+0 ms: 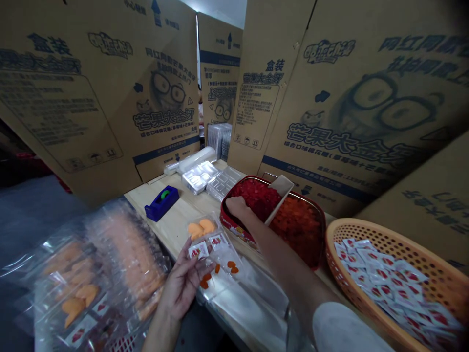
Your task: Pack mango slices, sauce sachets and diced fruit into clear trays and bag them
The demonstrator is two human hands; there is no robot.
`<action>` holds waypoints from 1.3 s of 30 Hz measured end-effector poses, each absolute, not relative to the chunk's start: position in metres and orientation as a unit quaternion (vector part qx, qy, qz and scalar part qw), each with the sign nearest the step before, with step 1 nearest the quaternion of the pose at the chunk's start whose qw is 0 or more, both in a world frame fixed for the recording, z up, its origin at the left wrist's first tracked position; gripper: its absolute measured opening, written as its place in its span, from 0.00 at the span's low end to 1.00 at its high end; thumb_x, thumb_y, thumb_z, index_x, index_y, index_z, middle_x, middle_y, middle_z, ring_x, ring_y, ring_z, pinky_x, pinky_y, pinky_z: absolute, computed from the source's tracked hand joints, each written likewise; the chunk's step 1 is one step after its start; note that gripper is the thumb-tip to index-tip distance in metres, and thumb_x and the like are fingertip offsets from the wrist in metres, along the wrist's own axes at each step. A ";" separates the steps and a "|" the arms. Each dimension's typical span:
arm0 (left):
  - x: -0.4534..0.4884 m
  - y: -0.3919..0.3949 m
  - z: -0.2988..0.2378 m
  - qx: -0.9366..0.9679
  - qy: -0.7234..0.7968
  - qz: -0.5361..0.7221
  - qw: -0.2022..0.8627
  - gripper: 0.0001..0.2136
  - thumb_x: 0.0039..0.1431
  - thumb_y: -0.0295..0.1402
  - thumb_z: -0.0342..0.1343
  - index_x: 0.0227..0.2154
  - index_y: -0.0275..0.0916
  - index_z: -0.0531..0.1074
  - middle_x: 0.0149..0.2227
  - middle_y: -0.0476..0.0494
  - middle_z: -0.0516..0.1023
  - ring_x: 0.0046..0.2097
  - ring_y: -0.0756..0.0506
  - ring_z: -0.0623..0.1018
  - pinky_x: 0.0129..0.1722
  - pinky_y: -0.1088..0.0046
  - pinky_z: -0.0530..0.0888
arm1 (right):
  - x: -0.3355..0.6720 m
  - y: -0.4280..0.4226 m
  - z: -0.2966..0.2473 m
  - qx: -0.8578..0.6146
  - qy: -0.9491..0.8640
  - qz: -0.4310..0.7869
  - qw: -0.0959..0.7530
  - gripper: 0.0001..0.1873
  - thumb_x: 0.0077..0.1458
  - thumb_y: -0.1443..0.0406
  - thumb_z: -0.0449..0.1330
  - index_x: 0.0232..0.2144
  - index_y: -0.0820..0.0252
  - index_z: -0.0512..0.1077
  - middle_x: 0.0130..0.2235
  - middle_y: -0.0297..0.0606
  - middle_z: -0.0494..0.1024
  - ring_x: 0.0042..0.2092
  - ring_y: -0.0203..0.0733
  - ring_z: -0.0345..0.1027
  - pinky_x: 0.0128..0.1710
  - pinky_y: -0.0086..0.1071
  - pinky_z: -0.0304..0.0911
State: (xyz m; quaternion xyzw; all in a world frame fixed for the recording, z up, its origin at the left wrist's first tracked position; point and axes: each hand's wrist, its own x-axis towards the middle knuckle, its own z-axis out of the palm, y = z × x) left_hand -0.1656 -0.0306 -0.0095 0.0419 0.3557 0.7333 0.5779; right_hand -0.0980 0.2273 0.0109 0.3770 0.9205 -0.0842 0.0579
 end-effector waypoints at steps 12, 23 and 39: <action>-0.158 -0.018 -0.005 0.058 0.310 0.734 0.601 0.27 0.52 0.17 0.50 0.54 0.45 0.59 0.41 0.44 0.77 0.42 0.45 0.77 0.46 0.60 0.73 | -0.006 0.157 0.072 0.360 0.856 -0.356 -0.108 0.09 0.48 0.66 0.56 0.33 0.64 0.73 0.30 0.33 0.77 0.30 0.32 0.68 0.29 0.23 0.62; -0.139 -0.034 -0.003 0.085 0.293 0.710 0.635 0.26 0.51 0.18 0.51 0.52 0.46 0.61 0.42 0.46 0.76 0.41 0.46 0.77 0.47 0.59 0.72 | 0.034 0.041 0.057 0.230 0.920 -0.270 -0.168 0.06 0.47 0.74 0.58 0.29 0.60 0.71 0.29 0.32 0.73 0.32 0.34 0.64 0.31 0.25 0.56; -0.111 -0.051 0.007 0.089 0.319 0.674 0.661 0.26 0.51 0.17 0.50 0.53 0.43 0.58 0.38 0.45 0.77 0.40 0.44 0.78 0.44 0.59 0.73 | 0.091 0.005 0.026 0.438 0.791 -0.206 -0.374 0.12 0.58 0.65 0.49 0.38 0.59 0.71 0.38 0.41 0.74 0.41 0.41 0.66 0.42 0.34 0.60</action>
